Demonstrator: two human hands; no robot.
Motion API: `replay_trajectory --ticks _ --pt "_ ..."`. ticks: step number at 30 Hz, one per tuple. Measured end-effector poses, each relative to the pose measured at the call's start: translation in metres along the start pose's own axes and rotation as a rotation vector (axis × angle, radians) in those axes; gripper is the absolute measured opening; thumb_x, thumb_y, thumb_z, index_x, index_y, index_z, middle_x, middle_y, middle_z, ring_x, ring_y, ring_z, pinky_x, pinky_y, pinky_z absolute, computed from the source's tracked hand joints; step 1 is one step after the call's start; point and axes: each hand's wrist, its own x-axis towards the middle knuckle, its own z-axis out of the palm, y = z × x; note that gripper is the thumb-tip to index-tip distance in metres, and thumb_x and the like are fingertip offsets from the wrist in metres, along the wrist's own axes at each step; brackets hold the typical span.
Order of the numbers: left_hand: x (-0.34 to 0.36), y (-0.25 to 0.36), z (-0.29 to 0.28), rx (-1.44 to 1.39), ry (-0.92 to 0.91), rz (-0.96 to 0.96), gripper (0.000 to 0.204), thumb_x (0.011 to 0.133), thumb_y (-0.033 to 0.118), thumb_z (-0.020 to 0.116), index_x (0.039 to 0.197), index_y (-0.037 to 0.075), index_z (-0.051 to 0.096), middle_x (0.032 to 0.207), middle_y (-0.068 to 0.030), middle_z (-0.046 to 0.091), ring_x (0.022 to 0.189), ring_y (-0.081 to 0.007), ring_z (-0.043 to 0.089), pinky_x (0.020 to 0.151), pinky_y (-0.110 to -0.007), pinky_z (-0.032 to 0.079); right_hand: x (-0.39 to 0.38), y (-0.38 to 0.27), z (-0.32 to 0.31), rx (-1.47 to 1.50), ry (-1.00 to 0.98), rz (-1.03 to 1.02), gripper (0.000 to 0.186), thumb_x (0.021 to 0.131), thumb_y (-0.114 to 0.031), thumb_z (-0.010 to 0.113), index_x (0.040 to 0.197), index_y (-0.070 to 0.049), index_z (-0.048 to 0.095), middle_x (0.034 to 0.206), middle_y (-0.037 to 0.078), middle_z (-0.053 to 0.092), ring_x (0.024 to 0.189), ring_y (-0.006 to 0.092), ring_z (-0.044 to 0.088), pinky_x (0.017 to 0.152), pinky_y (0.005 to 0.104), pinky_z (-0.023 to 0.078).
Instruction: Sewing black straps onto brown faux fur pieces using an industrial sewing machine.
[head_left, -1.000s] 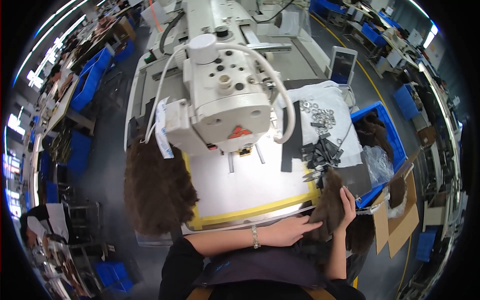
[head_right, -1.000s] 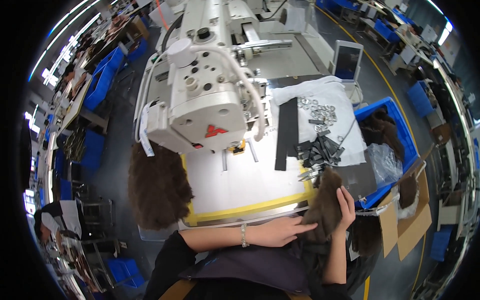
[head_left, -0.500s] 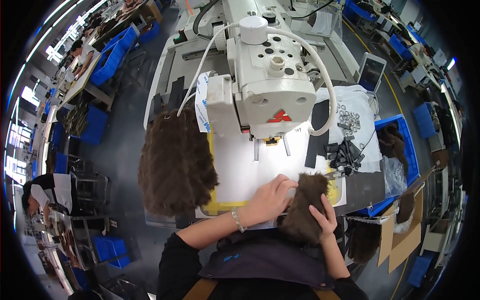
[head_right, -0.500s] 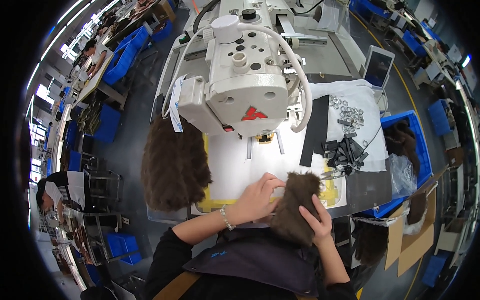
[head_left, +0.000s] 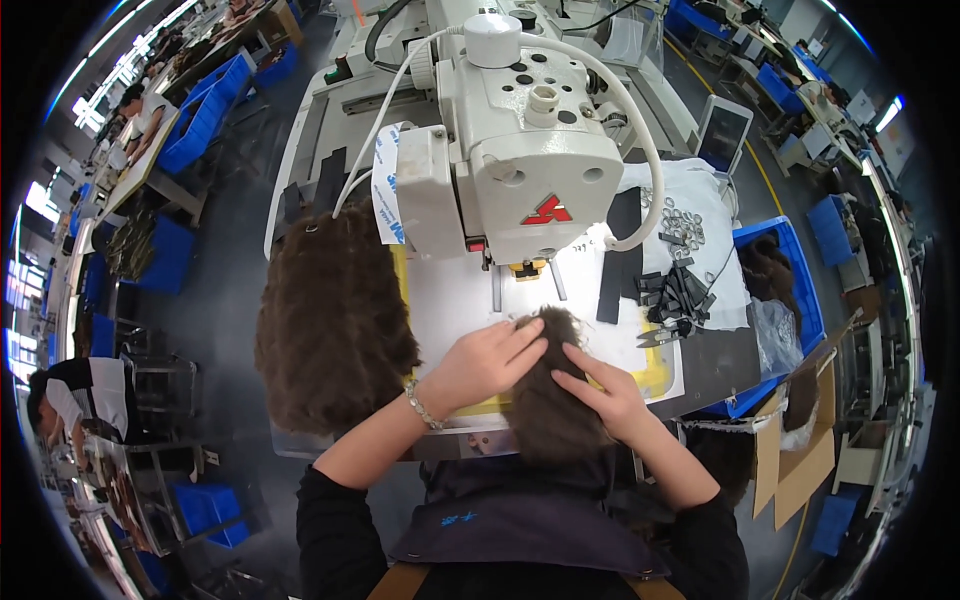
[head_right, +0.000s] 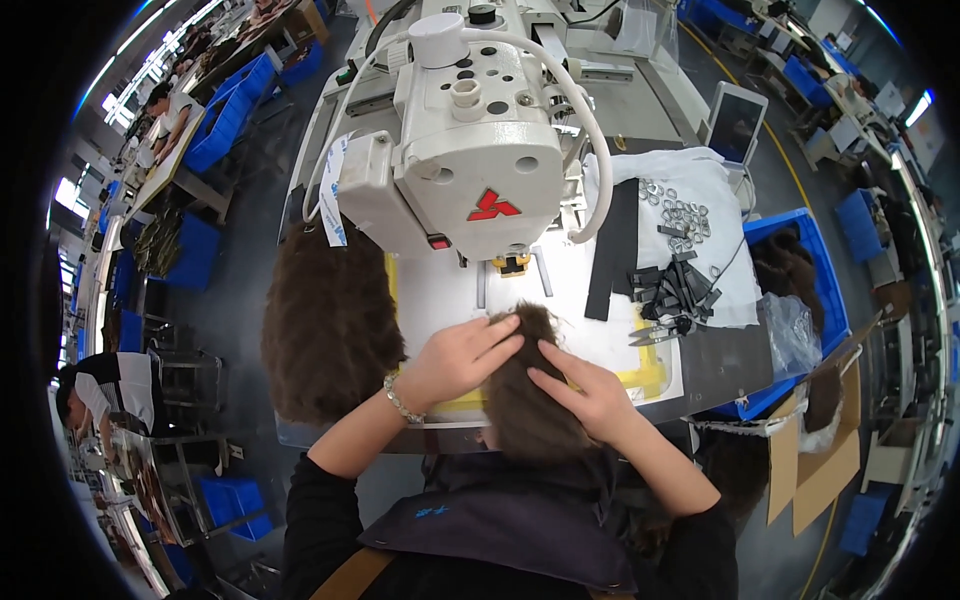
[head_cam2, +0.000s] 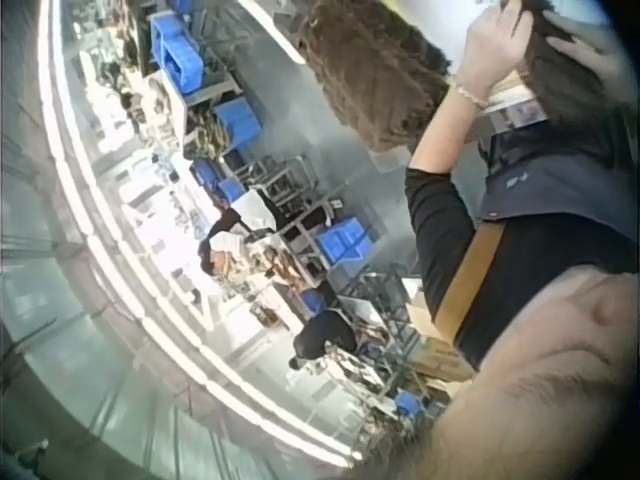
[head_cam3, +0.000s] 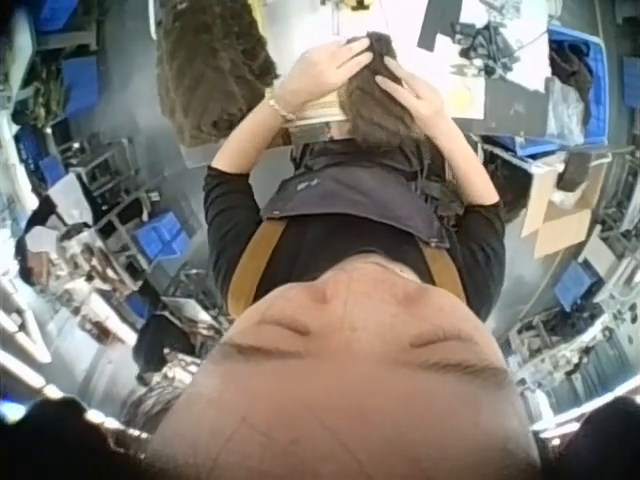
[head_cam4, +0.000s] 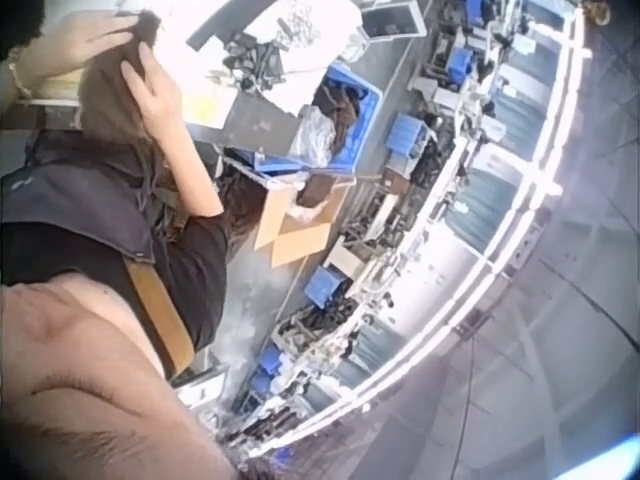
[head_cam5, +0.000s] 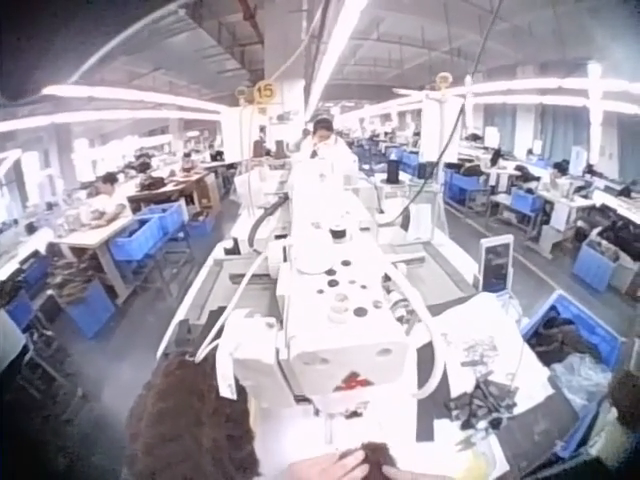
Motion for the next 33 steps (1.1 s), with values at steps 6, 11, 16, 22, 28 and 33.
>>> replay_trajectory --ticks 6,11,16,22,28,33 --pt "-0.009 -0.007 0.015 0.054 -0.104 -0.090 0.027 0.075 0.009 0.062 0.101 0.002 0.066 0.108 -0.0073 0.066 0.081 -0.0186 0.062 0.072 -0.030 0.050 0.015 0.022 0.007 -0.063 -0.127 -0.073 0.041 0.074 -0.009 0.061 0.115 -0.004 0.064 0.124 0.017 0.061 0.094 0.0270 0.067 0.081 0.0362 0.053" --pt "-0.011 -0.004 0.012 0.043 -0.108 -0.089 0.026 0.073 0.010 0.063 0.098 0.001 0.067 0.106 -0.0083 0.066 0.081 -0.0185 0.061 0.072 -0.029 0.050 0.019 0.028 0.007 -0.138 -0.176 -0.210 0.036 0.071 -0.012 0.062 0.107 -0.007 0.067 0.110 0.009 0.063 0.081 0.0183 0.061 0.074 0.0302 0.045" --pt "-0.013 0.000 0.003 -0.010 -0.101 -0.020 0.030 0.070 0.009 0.064 0.099 0.000 0.066 0.103 -0.0106 0.067 0.078 -0.0172 0.061 0.067 -0.028 0.049 0.023 0.031 0.003 -0.100 -0.211 -0.231 0.033 0.072 -0.012 0.062 0.104 -0.007 0.068 0.102 0.006 0.063 0.078 0.0178 0.060 0.070 0.0304 0.046" --pt "-0.017 0.008 0.008 0.002 -0.071 0.222 0.031 0.069 0.007 0.065 0.100 0.003 0.068 0.098 -0.0072 0.068 0.067 -0.0116 0.060 0.055 -0.024 0.045 0.011 0.033 0.001 -0.084 -0.213 -0.233 0.024 0.071 -0.011 0.063 0.095 -0.007 0.065 0.084 0.001 0.058 0.073 0.0158 0.057 0.063 0.0293 0.043" --pt "-0.020 0.011 0.013 -0.030 -0.121 0.204 0.029 0.069 0.007 0.066 0.098 0.003 0.068 0.093 -0.0041 0.067 0.067 -0.0117 0.059 0.055 -0.024 0.044 0.002 0.035 0.004 -0.057 -0.173 -0.233 0.015 0.072 -0.010 0.065 0.087 -0.008 0.064 0.071 0.000 0.050 0.063 0.0142 0.054 0.057 0.0287 0.041" --pt "-0.014 0.014 0.009 -0.022 -0.103 0.181 0.016 0.072 0.008 0.065 0.087 0.004 0.065 0.076 0.0002 0.055 0.068 -0.0120 0.056 0.057 -0.024 0.043 0.003 0.038 0.003 -0.108 -0.127 -0.346 0.015 0.072 -0.011 0.066 0.086 -0.008 0.064 0.067 -0.002 0.047 0.056 0.0129 0.050 0.055 0.0278 0.039"
